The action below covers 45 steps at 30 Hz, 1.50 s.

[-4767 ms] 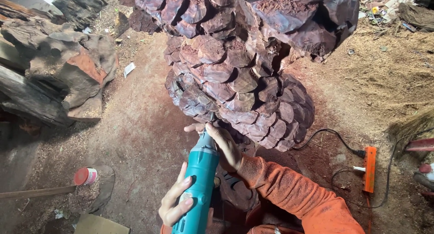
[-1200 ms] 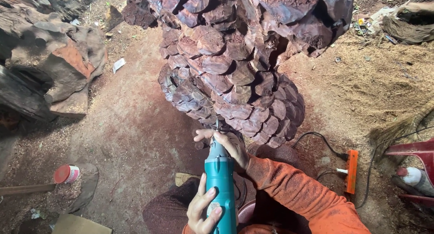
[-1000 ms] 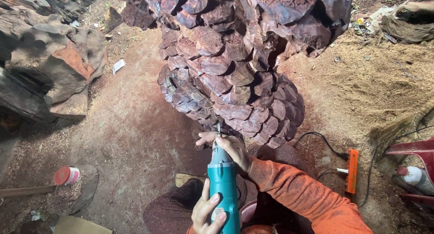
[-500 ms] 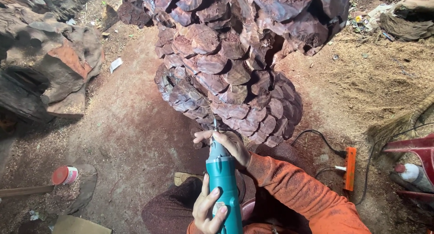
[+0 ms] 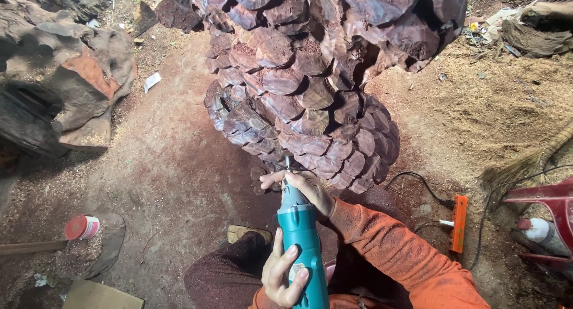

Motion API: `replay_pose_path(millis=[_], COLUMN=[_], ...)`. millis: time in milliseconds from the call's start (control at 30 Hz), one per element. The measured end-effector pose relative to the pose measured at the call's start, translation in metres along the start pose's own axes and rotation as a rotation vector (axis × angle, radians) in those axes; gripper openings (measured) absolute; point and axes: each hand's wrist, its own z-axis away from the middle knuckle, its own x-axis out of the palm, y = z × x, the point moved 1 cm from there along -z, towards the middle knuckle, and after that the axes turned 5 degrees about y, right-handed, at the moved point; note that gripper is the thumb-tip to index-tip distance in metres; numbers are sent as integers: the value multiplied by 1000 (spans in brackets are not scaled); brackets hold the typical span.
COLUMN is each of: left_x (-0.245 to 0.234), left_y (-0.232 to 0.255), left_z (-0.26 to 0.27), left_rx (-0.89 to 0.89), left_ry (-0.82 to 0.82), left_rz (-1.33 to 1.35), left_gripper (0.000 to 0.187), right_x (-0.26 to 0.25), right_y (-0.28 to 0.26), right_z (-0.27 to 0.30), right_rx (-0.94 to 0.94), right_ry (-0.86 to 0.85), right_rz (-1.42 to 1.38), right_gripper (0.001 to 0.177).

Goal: Using a handheld rotary tool to carve intricate details and textures into a large wooden sculpture

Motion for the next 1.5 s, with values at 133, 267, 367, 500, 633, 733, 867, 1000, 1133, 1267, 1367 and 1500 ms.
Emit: replay_pose_path(millis=[133,267,367,500,633,733,867,1000,1133,1267,1367,1500], left_x=[14,11,9,-14,-15,-21,-39,-59,-64,-70,-70,-55], left_y=[4,4,0,-7,-16,-17,-24,-16,-12,-4,0,4], left_z=[-10,-1,9,43,94,96,70,20,2,-14,-15,1], left_rx=[9,-8,8,-38,-24,-54,-176,-396,-421,-496,-489,-427], left_ry=[64,42,23,-135,-118,-123,-95,-47,93,-26,9,139], left_rz=[-45,-72,-40,60,181,137,297,376,238,216,145,120], left_gripper=[61,50,47,45,33,34,26,26,51,50,48,47], right_x=[-4,-6,-7,-5,-4,-3,4,11,24,32,38,35], right_y=[1,2,6,8,13,19,18,23,18,24,30,22], right_z=[0,2,2,6,10,13,13,8,5,1,-1,6], right_rx=[-31,-66,-66,-75,-132,-89,3,-54,-91,-92,-79,-87], right_ry=[-21,-24,-13,60,63,66,113,79,113,94,94,96], right_rz=[-3,-38,-15,21,73,53,71,66,102,84,63,145], right_gripper=[55,52,53,52,49,49,53,52,52,53,53,52])
